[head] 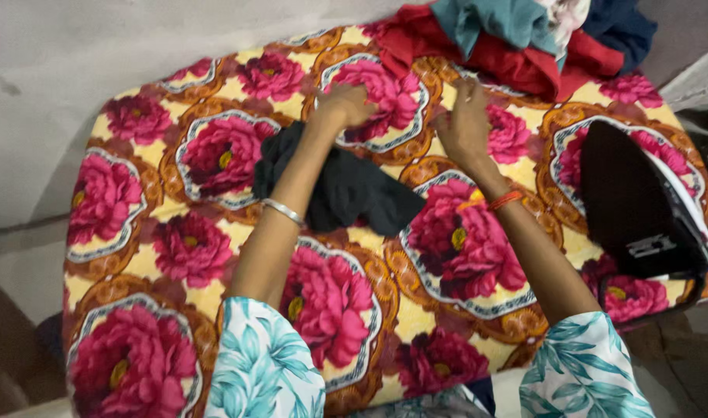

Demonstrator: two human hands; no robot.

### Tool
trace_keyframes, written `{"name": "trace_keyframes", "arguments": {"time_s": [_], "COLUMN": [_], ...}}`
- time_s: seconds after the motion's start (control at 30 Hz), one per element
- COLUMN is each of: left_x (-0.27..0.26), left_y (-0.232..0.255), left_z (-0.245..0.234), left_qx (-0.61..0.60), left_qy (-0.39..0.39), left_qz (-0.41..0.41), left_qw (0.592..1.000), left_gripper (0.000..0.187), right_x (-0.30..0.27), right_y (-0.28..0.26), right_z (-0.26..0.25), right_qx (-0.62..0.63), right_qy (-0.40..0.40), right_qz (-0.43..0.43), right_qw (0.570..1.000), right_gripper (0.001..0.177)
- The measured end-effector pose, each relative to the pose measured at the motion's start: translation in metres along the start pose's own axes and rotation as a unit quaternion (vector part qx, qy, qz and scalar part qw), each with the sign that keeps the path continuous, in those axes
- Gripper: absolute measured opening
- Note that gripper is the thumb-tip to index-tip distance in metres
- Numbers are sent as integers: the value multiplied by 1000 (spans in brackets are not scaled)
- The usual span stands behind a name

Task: The person irons a black t-shirt on a floral bedsheet. They first smooth the shirt, then use an electric iron to press the back and sleeves. The person flips the shirt to iron the front graphic and finishes by smoothing the fabric.

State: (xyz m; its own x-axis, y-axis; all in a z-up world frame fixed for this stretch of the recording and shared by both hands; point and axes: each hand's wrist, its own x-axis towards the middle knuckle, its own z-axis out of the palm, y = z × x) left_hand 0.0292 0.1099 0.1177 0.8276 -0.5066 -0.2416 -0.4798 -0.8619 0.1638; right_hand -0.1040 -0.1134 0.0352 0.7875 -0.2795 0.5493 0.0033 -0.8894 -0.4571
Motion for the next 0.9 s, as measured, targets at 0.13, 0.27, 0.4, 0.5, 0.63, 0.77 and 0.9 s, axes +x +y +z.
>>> {"name": "trace_keyframes", "arguments": {"time_s": [0.13,0.27,0.4,0.5,0.63,0.77,0.9], "left_x": [-51,-97,-120,-147,-189,-219,-238], "left_y": [-72,-138,-175,-176,-170,-201,-250], "left_z": [8,42,98,112,81,33,11], "left_qx": [-87,-171,-254,-297,-328,-429,-745], "left_qy": [126,151,179,223,250,302,239], "left_qz": [-38,-130,-3,81,76,16,28], "left_qw": [988,965,950,925,908,851,622], "left_gripper": [73,75,77,57,36,42,42], "right_x": [-50,-86,-93,-92,-78,-45,-38], "right_y": [-60,-114,-130,-113,-92,-56,-2], "right_z": [17,30,36,41,15,-51,-91], "right_qx": [129,140,43,167,161,261,471], "right_qy": [-123,-203,-248,-247,-248,-179,17], "right_qz": [-52,-99,-23,-79,-21,46,89], "right_qw": [983,964,967,951,955,947,877], "right_gripper": [65,66,74,64,42,30,29]}}
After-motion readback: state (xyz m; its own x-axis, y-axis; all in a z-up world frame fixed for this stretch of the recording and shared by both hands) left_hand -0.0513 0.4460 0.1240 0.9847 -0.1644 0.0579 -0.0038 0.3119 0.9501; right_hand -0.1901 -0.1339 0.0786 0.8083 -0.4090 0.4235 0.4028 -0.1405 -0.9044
